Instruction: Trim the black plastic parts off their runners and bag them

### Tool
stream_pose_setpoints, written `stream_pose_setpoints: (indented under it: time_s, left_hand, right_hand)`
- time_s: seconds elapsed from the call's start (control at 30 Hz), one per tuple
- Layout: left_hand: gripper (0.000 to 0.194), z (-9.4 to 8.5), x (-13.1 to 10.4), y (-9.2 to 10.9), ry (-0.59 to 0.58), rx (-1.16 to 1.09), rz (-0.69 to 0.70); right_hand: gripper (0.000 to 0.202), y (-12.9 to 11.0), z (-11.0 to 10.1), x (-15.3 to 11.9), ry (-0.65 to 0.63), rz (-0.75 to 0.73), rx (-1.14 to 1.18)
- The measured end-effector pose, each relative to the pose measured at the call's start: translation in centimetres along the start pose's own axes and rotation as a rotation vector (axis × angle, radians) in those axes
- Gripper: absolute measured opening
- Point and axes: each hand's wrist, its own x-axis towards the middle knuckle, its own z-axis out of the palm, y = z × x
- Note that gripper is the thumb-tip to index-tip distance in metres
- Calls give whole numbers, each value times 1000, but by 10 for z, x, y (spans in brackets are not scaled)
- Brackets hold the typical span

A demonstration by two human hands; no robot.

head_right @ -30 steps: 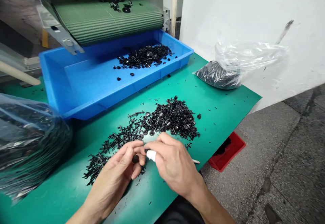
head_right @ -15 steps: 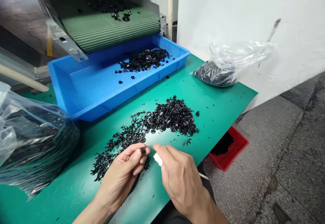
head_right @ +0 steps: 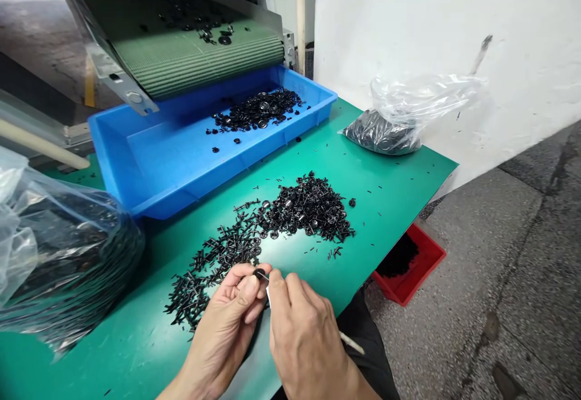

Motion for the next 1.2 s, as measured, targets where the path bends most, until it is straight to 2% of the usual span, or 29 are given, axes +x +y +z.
stream_pose_setpoints:
  time_s: [0.23,0.43,0.5,0.6,0.7,0.8,0.9,1.07,1.2]
  left_hand:
    - [19,1,-2,-2,83,-60,45]
    - [18,-2,-2,-3,101,38,97]
    - [16,-4,0,-3,95,104,132]
    - [15,-8,3,-2,74,192,173]
    - [15,-11,4,1,93,268,176]
    - [19,-11,4,6,173,313,176]
    - [19,-8,4,10,212,301,211]
    - [13,-5,4,15,230,156,292]
    - [14,-3,5,20,245,147,268]
  right_hand:
    - [37,-9,8,2,37,19,-43]
    - [31,-7,10,6,29,80,26]
    - [27,-2,6,10,-78,128,147]
    - [23,9,0,16,-329,210,368]
    - [23,21,-1,23,-441,247,442]
    - [21,31,2,31,-433,293,354]
    - [21,36,7,40,-397,263,257]
    - [25,25,18,56,-366,142,220]
    - [20,18,27,67,-365,106,136]
